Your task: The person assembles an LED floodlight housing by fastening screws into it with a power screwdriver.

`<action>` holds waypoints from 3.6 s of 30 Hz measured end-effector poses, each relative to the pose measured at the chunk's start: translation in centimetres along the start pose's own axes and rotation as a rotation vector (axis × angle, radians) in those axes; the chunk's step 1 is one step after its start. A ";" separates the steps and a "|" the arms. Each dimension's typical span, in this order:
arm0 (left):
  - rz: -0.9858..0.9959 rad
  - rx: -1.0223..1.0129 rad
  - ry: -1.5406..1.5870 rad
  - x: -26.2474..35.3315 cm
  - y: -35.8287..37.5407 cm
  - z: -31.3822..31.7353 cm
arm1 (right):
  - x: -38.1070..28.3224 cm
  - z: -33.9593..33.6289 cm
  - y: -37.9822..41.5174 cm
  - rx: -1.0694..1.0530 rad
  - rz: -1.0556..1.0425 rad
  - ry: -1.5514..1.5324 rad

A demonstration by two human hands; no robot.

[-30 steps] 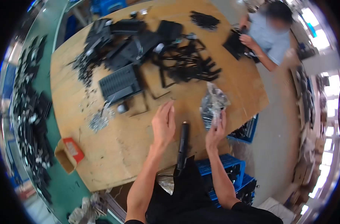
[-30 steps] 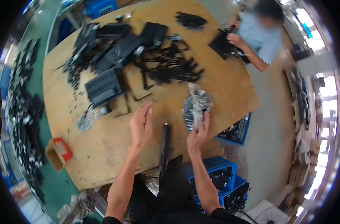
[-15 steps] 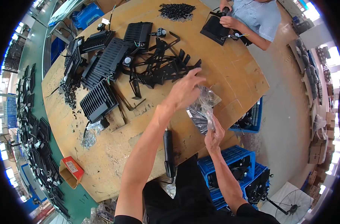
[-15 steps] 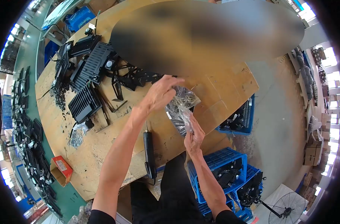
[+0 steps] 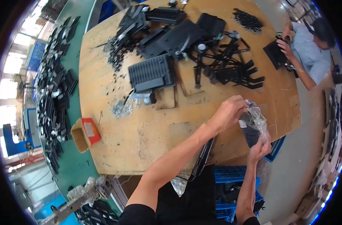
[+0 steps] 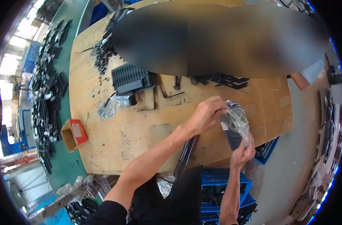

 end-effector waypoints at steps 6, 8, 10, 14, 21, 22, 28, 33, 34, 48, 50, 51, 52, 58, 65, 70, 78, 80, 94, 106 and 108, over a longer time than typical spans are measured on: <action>-0.101 0.278 0.013 6.6 7.9 -5.7 | -6.0 -0.1 -1.2 -0.200 -0.297 -0.193; -0.149 0.357 -0.014 9.7 11.3 -8.5 | -8.9 0.1 -1.0 -0.232 -0.435 -0.130; -0.187 0.460 -0.076 12.0 14.9 -10.9 | -15.8 1.2 -0.2 -0.429 -0.446 -0.359; -0.184 0.634 -0.149 16.5 20.4 -16.4 | -24.5 4.6 1.9 -0.634 -0.585 -0.636; -0.145 0.907 -0.148 16.9 28.0 -25.5 | -34.7 11.0 6.8 -0.760 -0.649 -0.839; -0.158 0.997 -0.193 16.6 28.2 -26.8 | -35.8 11.8 7.3 -0.757 -0.651 -0.816; -0.222 1.309 0.592 9.6 26.6 -29.9 | -40.1 17.5 10.5 -0.665 -0.560 -0.929; -0.023 1.077 1.181 4.7 22.2 -33.2 | -43.5 22.4 10.1 -0.495 -0.536 -0.933; 0.019 1.046 1.174 3.8 21.3 -34.5 | -43.3 23.8 10.1 -0.496 -0.508 -0.920; -0.226 1.134 0.647 -7.3 12.1 -45.1 | -42.1 36.5 7.6 -0.455 0.257 -0.856; -0.215 1.171 0.585 -7.6 10.9 -44.3 | -41.1 37.6 7.0 -0.431 0.259 -0.849; -0.233 1.210 0.454 -8.1 10.5 -44.1 | -40.6 37.8 6.4 -0.462 0.256 -0.837; -0.251 1.243 0.322 -8.2 9.8 -43.8 | -40.1 37.7 5.9 -0.492 0.253 -0.824; -0.264 1.147 0.070 -6.3 6.2 -41.6 | -37.6 35.4 4.3 -0.615 0.265 -0.615; -0.239 1.141 -0.539 -3.3 3.7 -37.9 | -35.1 34.1 3.3 -0.621 0.264 -0.540; -0.177 1.111 -0.633 -2.3 4.0 -38.3 | -35.9 33.5 4.8 -0.619 0.166 -0.320; -0.169 1.134 -0.665 -1.2 4.8 -37.3 | -34.1 31.0 4.4 -0.562 0.082 -0.429; -0.123 1.094 -0.602 -1.0 4.7 -37.5 | -34.2 30.5 3.1 -0.632 0.055 -0.319; -0.344 0.837 0.021 -0.3 9.9 -36.4 | -37.4 36.5 -5.9 -0.545 -0.578 -0.098; -0.668 0.932 -0.296 -1.6 12.9 -37.2 | -38.7 40.5 -8.4 -0.561 -0.968 -0.173; -0.641 0.966 -0.317 -0.5 11.8 -36.8 | -37.2 39.4 -8.3 -0.610 -0.657 -0.253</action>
Point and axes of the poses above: each hand's wrist, its own y-axis away from the middle knuckle, its own z-axis out of the palm, x = y × z, the point moved 1 cm from there along -y, towards the middle knuckle, and after that the axes turned 8 degrees about y, right-handed, at the moved point
